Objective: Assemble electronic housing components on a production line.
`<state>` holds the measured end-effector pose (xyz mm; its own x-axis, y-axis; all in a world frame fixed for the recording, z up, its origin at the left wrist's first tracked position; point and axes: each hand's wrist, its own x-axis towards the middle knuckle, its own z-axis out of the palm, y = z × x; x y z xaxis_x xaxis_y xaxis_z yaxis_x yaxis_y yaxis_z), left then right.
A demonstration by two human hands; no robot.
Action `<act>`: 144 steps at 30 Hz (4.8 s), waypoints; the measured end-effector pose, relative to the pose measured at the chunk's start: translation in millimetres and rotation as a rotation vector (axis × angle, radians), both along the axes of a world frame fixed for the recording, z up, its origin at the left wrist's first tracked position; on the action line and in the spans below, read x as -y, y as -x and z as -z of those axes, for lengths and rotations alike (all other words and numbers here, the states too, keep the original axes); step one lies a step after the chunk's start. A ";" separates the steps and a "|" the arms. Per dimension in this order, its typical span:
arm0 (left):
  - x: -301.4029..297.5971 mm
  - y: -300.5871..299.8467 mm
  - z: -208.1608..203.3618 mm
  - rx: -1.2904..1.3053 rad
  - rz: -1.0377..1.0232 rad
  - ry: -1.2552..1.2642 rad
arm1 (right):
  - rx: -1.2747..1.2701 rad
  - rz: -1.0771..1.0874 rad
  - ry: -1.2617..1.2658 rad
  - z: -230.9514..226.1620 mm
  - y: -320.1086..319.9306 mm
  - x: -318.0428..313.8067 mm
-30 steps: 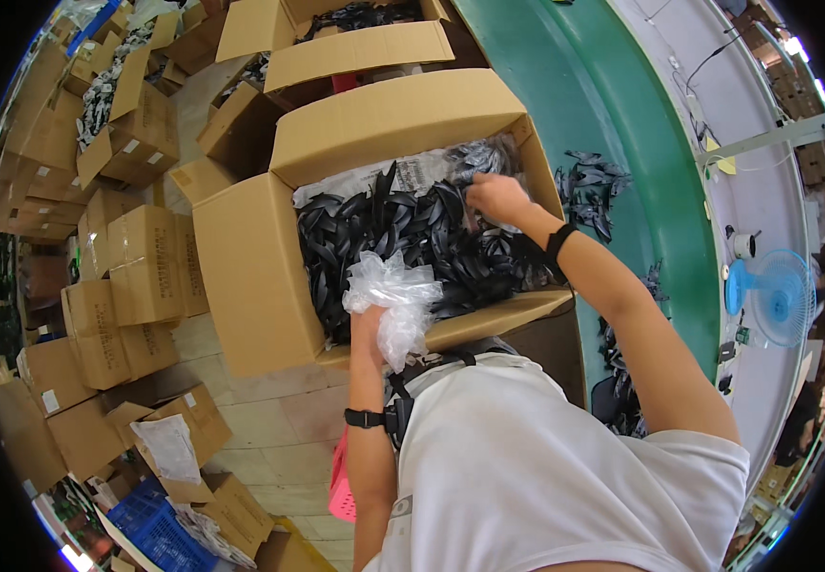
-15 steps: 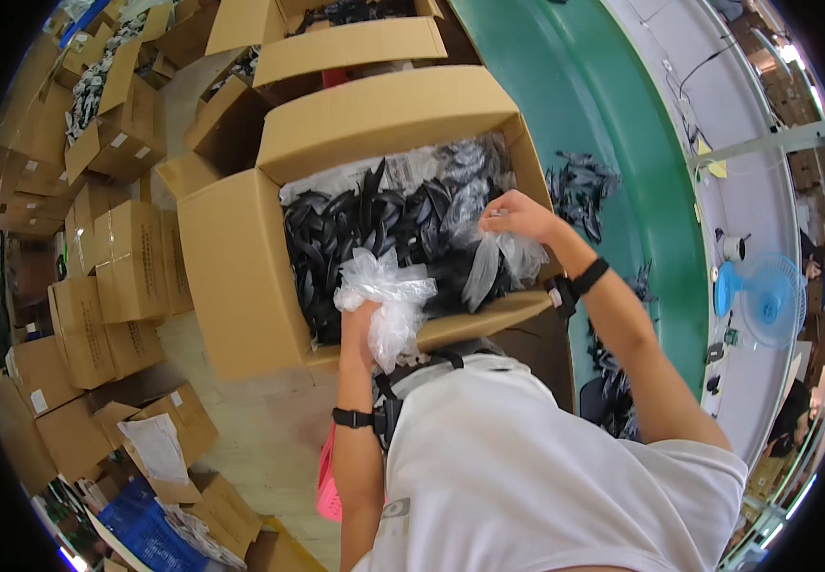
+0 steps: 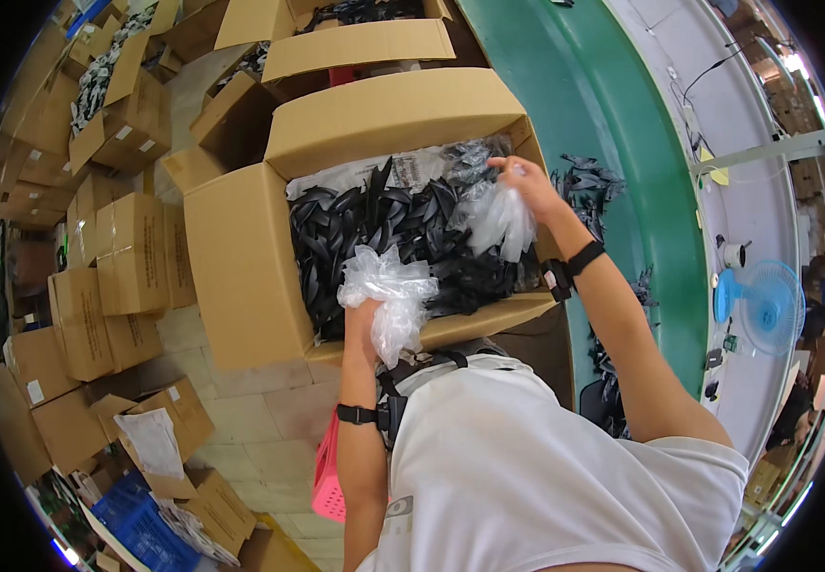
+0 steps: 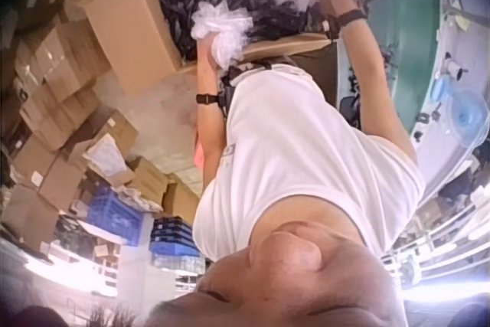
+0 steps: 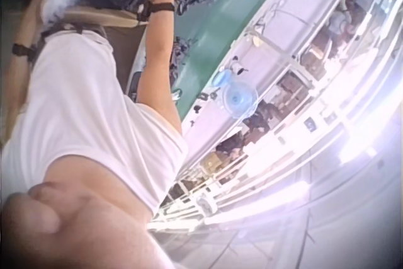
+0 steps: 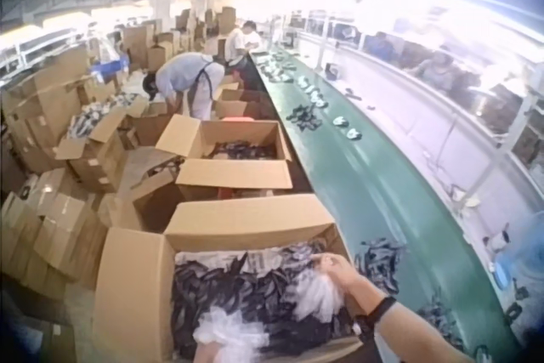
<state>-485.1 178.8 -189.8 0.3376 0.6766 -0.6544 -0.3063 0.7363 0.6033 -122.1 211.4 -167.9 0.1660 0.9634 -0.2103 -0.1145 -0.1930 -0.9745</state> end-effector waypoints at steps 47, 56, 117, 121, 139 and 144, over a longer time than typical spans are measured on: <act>-2.2 -3.8 -0.7 -0.030 0.044 0.092 | 0.111 -0.135 0.102 -32.1 23.1 9.8; -1.0 -2.0 5.2 0.027 -0.007 0.096 | -0.040 -0.276 0.230 -33.8 4.4 26.8; -135.7 -123.7 -22.1 -1.303 0.994 -0.803 | 1.137 -0.590 0.395 5.0 101.0 110.6; -131.6 -87.5 -35.1 -1.149 0.837 -1.144 | 0.671 -0.395 0.077 -6.1 73.3 107.8; -9.6 -68.5 -27.2 -0.536 1.131 -1.153 | 1.088 -0.333 0.489 -16.2 50.6 99.0; -2.2 -62.6 -35.9 -0.604 0.955 -0.991 | 1.168 -0.576 0.598 -8.9 85.7 91.6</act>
<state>-422.5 181.0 -154.0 0.7490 0.6035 -0.2736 0.5098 -0.2611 0.8197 -207.9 119.8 -159.0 0.1465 0.7718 -0.6188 0.9150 -0.3434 -0.2116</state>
